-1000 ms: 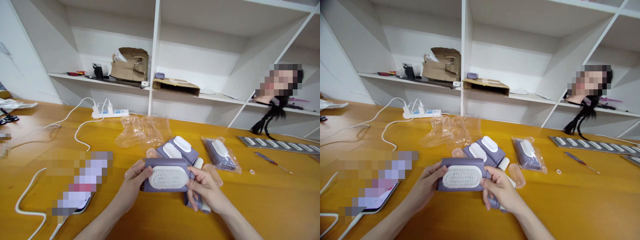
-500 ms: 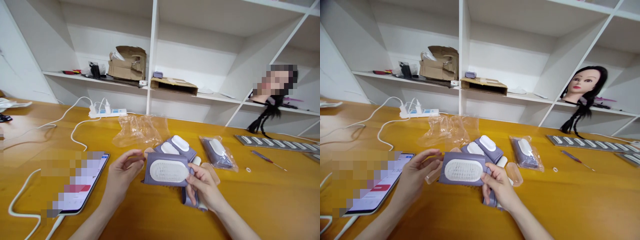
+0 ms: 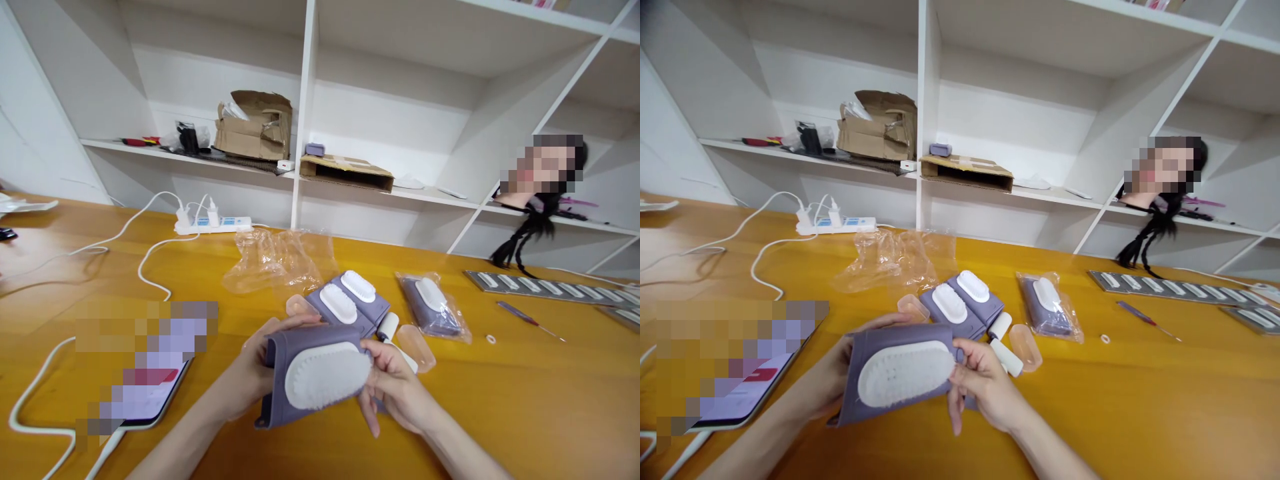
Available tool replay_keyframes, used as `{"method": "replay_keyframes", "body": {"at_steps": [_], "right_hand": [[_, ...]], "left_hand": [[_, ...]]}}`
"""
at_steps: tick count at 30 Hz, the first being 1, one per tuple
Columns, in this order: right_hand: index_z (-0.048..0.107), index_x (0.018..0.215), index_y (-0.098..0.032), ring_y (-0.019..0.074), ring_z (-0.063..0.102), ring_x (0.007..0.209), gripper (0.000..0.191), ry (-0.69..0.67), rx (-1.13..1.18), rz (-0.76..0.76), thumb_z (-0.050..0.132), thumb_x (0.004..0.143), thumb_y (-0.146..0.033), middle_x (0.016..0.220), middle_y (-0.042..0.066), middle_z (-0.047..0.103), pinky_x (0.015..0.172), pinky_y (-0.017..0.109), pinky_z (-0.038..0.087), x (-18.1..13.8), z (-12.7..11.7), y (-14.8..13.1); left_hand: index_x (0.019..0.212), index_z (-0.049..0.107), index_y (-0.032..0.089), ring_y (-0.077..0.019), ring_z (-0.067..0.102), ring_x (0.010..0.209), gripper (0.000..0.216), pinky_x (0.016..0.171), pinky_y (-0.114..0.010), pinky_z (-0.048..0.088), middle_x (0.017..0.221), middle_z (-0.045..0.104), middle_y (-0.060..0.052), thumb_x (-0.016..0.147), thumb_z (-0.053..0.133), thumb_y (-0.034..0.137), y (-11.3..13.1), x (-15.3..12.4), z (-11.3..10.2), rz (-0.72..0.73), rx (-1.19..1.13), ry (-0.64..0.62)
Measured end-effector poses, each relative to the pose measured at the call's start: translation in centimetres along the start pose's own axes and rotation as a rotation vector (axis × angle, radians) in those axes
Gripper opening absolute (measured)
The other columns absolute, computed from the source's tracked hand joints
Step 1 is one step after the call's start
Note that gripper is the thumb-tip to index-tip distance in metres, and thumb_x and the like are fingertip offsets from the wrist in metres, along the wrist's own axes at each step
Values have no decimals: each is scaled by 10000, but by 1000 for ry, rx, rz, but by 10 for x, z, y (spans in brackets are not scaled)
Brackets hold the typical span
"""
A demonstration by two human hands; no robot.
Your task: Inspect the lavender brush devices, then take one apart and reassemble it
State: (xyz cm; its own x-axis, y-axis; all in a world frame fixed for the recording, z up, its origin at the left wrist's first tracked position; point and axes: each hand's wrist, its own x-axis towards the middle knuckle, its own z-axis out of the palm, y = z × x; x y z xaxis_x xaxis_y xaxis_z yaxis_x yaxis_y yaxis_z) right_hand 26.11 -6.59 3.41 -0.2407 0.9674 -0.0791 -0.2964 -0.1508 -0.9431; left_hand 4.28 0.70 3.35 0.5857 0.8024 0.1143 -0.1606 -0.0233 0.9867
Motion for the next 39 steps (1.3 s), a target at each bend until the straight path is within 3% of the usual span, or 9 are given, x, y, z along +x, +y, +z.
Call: {"method": "replay_keyframes", "body": {"at_steps": [5, 17, 22, 26, 28, 30, 33, 36, 39], "right_hand": [[553, 899, -145, 156, 618, 324, 287, -41, 66, 65, 685, 740, -345, 510, -15, 613, 294, 117, 276, -2, 3, -7], [549, 998, -124, 126, 595, 295, 418, -123, 79, 125, 704, 741, -415, 601, 0, 632, 266, 114, 285, -1, -9, -7], [512, 1170, -119, 169, 636, 339, 543, -93, 75, 116, 696, 752, -412, 544, 12, 651, 276, 113, 286, -3, -11, -10], [527, 1171, -127, 166, 639, 342, 479, -43, 78, 60, 673, 789, -376, 475, 18, 655, 303, 116, 320, -7, -12, -13], [514, 1184, -143, 152, 624, 323, 458, 5, 68, 42, 661, 807, -357, 443, 9, 643, 311, 116, 315, -8, -14, -16], [485, 1209, -153, 147, 607, 304, 477, 52, 50, 19, 658, 811, -351, 421, -1, 630, 308, 120, 301, -8, -15, -18], [459, 1222, -135, 145, 575, 275, 508, 105, 17, -6, 662, 807, -346, 393, -3, 613, 296, 134, 286, -6, -14, -22], [473, 1191, -117, 131, 548, 257, 489, 138, 10, -15, 668, 799, -335, 390, -6, 600, 290, 135, 265, -5, -12, -25], [496, 1144, -119, 118, 529, 247, 449, 150, 26, -23, 677, 790, -327, 383, -15, 584, 283, 128, 241, -4, -8, -27]], "left_hand": [[1056, 647, 282, -287, 545, 1139, 444, 951, -386, 425, 1221, 613, -74, 636, 751, 182, -2, 1, 4, 111, -11, -8], [968, 672, 239, -272, 617, 1030, 406, 854, -351, 486, 1133, 670, -70, 579, 760, 164, 1, 4, 20, -10, -245, 2], [1019, 652, 264, -256, 586, 1082, 404, 924, -342, 441, 1146, 662, -50, 636, 726, 162, 0, 4, 19, 117, -155, 11], [1184, 565, 272, -260, 543, 1146, 437, 967, -380, 406, 1211, 626, -66, 757, 587, 182, 2, 2, 13, 207, -76, 7], [1232, 520, 273, -274, 511, 1185, 460, 976, -418, 393, 1265, 587, -73, 783, 497, 174, 3, 1, 8, 296, 42, 118], [1250, 496, 275, -298, 426, 1261, 499, 1023, -489, 318, 1352, 509, -70, 771, 446, 146, 6, 0, 2, 343, 359, 352], [1295, 441, 250, -376, 293, 1326, 539, 1012, -661, 161, 1495, 286, -97, 771, 404, 128, 12, 0, -9, 113, 927, 695], [1331, 384, 168, -438, 364, 1260, 527, 923, -716, 225, 1512, 178, -196, 806, 352, 131, 16, 2, -16, -195, 1190, 736], [1339, 370, 132, -425, 467, 1176, 526, 914, -674, 282, 1494, 192, -241, 814, 332, 119, 16, 6, -20, -308, 1317, 661]]}}
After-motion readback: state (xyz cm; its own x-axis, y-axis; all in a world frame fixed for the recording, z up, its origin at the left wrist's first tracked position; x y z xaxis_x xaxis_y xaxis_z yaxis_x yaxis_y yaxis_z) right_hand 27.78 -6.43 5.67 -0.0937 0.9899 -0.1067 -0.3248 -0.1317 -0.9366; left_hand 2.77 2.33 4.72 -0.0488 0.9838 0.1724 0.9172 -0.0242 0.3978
